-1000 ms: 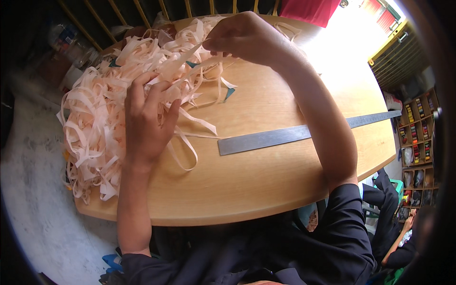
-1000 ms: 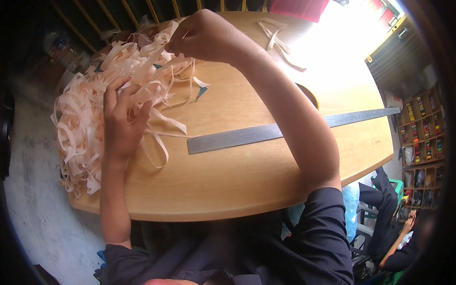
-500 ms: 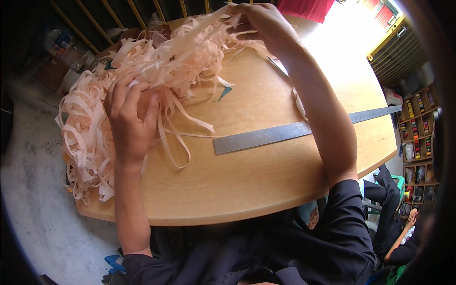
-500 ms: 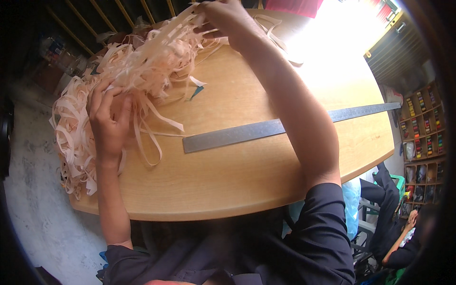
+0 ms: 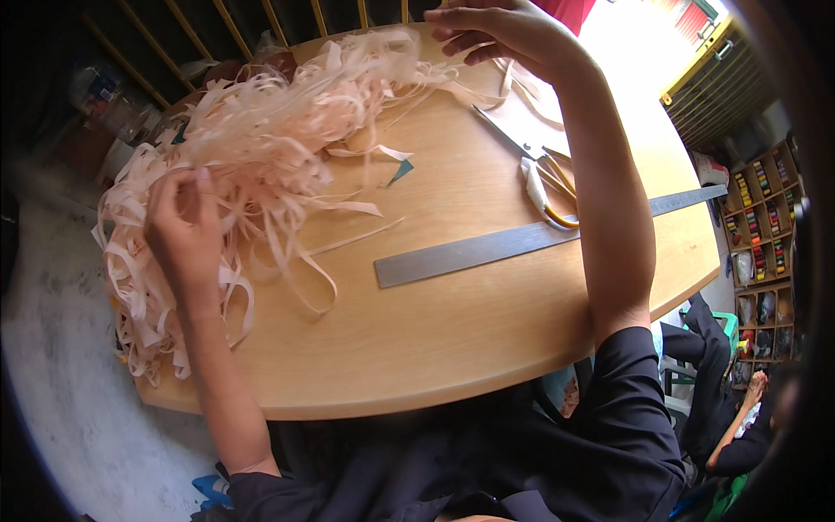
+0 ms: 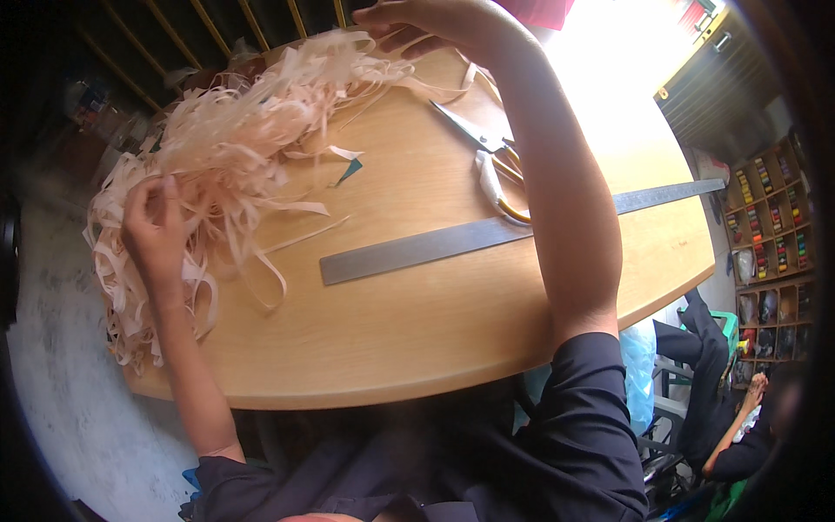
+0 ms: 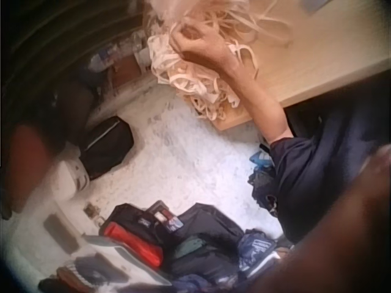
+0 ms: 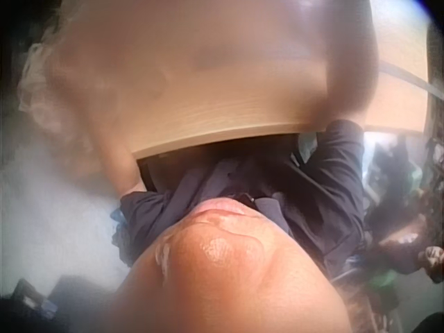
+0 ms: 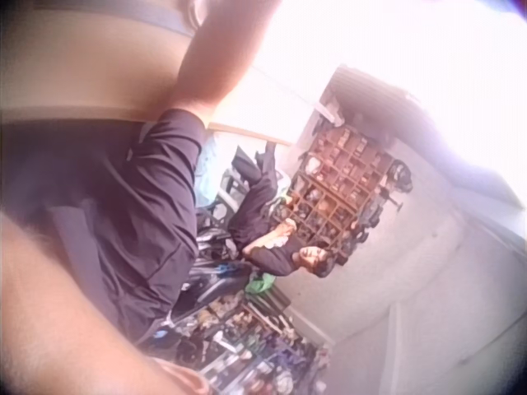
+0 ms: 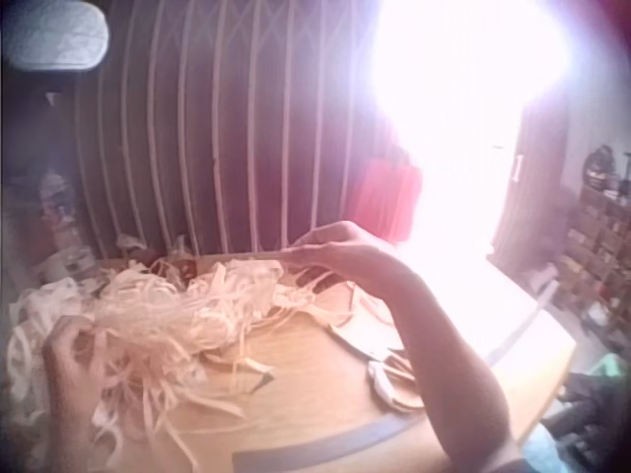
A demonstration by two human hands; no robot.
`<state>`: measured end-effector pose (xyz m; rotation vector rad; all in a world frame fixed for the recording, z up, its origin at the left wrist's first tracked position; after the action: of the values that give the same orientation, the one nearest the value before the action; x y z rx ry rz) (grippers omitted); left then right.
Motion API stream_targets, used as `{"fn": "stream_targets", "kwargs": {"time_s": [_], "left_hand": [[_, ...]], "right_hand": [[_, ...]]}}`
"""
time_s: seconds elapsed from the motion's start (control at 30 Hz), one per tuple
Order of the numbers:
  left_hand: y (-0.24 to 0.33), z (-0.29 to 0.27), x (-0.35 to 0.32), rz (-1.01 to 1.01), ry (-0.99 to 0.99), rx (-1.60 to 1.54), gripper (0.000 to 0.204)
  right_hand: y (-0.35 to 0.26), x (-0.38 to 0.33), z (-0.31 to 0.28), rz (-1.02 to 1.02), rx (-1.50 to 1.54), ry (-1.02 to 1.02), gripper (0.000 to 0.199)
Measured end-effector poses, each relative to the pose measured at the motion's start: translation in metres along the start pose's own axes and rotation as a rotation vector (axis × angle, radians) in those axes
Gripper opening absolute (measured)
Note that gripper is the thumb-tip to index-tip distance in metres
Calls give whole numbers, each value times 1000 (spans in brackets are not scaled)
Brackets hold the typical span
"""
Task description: The person measures and cuts a long strip of light-colored fabric into shorter pieces using a metal ruler and scissors. They repeatedly align the fabric against the ruler, cut it, and place the cut piece aside on the table.
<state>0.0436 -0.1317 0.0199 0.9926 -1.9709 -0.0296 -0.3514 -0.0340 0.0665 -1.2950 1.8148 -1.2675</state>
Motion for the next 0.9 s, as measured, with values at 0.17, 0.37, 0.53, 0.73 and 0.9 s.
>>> {"fn": "stream_targets", "kwargs": {"time_s": [0.17, 0.37, 0.53, 0.73, 0.9], "left_hand": [[-8, -15, 3, -43, 211, -37, 29], [75, -6, -25, 490, 155, -43, 37], [113, 53, -58, 697, -440, 42, 52], [74, 74, -52, 425, -563, 269, 50], [49, 59, -35, 176, -520, 170, 46]], "right_hand": [[48, 15, -16, -29, -726, -110, 42], [93, 31, -3, -74, -1148, -298, 29], [67, 36, -46, -203, -819, 75, 24], [32, 16, -104, -446, -232, 602, 14], [18, 13, -112, -377, -274, 760, 13]]}}
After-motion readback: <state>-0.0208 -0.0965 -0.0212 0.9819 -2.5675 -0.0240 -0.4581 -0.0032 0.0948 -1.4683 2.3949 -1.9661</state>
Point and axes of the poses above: each hand's wrist, its own x-axis towards the middle knuckle, its own z-axis out of the palm, y = z × x, the point moved 6 cm from there along x, towards the middle knuckle, and after that the axes turned 4 degrees about x, right-handed, at the moved point
